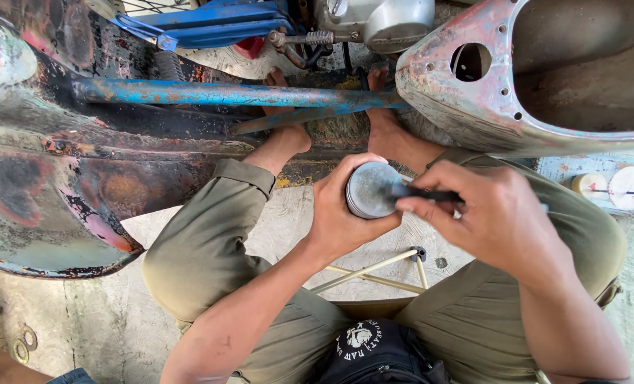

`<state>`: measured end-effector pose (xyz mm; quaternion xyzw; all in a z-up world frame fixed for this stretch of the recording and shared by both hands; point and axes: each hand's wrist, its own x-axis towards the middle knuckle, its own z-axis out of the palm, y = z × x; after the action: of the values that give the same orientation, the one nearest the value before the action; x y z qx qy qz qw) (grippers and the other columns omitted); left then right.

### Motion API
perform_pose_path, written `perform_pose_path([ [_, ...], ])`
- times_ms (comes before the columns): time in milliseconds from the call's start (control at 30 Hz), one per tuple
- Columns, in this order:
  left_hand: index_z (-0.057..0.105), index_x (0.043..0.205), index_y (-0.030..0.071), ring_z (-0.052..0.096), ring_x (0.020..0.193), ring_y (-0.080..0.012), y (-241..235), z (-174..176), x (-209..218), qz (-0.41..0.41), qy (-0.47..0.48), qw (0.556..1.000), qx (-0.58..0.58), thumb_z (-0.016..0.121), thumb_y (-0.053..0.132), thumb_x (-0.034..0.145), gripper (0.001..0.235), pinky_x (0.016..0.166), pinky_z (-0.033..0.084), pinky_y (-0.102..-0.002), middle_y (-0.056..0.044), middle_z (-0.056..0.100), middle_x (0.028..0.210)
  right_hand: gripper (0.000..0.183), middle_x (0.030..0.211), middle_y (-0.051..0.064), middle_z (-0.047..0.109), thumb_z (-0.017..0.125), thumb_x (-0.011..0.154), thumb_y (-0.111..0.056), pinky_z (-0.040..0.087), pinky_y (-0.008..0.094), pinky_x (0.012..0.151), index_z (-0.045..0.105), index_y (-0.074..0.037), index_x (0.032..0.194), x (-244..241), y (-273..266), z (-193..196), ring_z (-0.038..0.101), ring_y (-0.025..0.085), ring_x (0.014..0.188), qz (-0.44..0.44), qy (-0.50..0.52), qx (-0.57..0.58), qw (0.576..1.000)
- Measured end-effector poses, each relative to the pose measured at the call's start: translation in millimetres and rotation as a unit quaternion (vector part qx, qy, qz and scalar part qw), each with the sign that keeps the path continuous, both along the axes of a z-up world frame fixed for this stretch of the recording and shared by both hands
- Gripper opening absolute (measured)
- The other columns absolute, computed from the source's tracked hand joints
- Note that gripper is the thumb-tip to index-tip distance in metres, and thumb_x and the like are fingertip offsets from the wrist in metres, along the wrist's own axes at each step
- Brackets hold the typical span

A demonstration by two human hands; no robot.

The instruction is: Cleaning the carbon deposits or dirt from the top of a motorcycle piston using a small scrubbing tool.

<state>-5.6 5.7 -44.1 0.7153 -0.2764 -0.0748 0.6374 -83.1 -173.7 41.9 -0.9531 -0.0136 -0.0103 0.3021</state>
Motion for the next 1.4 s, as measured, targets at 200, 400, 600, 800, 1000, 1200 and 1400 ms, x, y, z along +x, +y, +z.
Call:
perform_pose_path([
  [200,0.061,0.12,0.007,0.068,0.1,-0.0196,0,-1,3,-0.035,-0.008,0.999,-0.034,0.085,0.016,0.07,0.056,0.093,0.054,-0.033,-0.005,0.069,0.113,0.026,0.068,0.0,0.069,0.074,0.091,-0.037,0.043,0.037,0.053,0.07,-0.014,0.103,-2,-2,-1,0.057,0.022,0.048,-0.015,0.022,-0.015,1.0],
  [400,0.06,0.12,0.008,0.064,0.111,-0.0271,-1,2,7,-0.042,-0.068,0.996,-0.037,0.088,0.02,0.077,0.053,0.101,0.052,-0.038,-0.01,0.065,0.116,0.025,0.061,0.001,0.067,0.078,0.094,-0.033,0.041,0.032,0.052,0.074,-0.013,0.107,3,-5,3,0.056,0.013,0.048,-0.067,0.017,-0.043,0.997],
  [600,0.06,0.122,0.009,0.06,0.102,-0.0248,0,-1,7,-0.071,-0.062,0.995,-0.015,0.08,0.038,0.086,0.051,0.098,0.047,-0.037,-0.006,0.067,0.117,0.029,0.079,-0.004,0.073,0.077,0.089,-0.037,0.046,0.029,0.057,0.069,-0.02,0.111,-1,2,-1,0.051,0.016,0.041,-0.045,0.073,-0.002,0.996],
  [800,0.059,0.127,0.011,0.067,0.114,-0.022,-3,-15,10,-0.046,-0.026,0.999,-0.001,0.094,0.026,0.077,0.063,0.106,0.052,-0.035,-0.003,0.068,0.124,0.017,0.055,-0.002,0.057,0.074,0.097,-0.029,0.037,0.033,0.048,0.07,-0.014,0.105,6,-1,-4,0.042,0.013,0.042,-0.035,0.036,-0.019,0.999],
  [1000,0.06,0.125,0.009,0.069,0.112,-0.0228,-7,-22,10,-0.06,-0.003,0.998,0.007,0.088,0.034,0.079,0.059,0.102,0.053,-0.035,-0.006,0.07,0.12,0.023,0.069,-0.003,0.073,0.076,0.091,-0.034,0.043,0.036,0.052,0.07,-0.017,0.106,6,-6,-14,0.052,0.021,0.043,0.01,0.049,-0.01,0.999],
  [1200,0.06,0.123,0.006,0.07,0.112,-0.0247,-8,-34,15,-0.072,0.004,0.997,0.018,0.081,0.049,0.078,0.066,0.1,0.053,-0.035,-0.009,0.07,0.12,0.025,0.059,0.003,0.067,0.076,0.092,-0.042,0.043,0.044,0.047,0.069,-0.021,0.103,7,2,-20,0.062,0.03,0.046,0.016,0.036,-0.075,0.996],
  [1400,0.06,0.121,0.01,0.07,0.108,-0.0232,-8,-36,12,-0.05,0.002,0.998,0.039,0.088,0.015,0.071,0.057,0.098,0.053,-0.033,-0.005,0.07,0.116,0.022,0.087,-0.002,0.079,0.08,0.092,-0.03,0.049,0.036,0.057,0.073,-0.012,0.102,10,-8,-20,0.07,0.017,0.06,0.008,0.022,-0.03,0.999],
])
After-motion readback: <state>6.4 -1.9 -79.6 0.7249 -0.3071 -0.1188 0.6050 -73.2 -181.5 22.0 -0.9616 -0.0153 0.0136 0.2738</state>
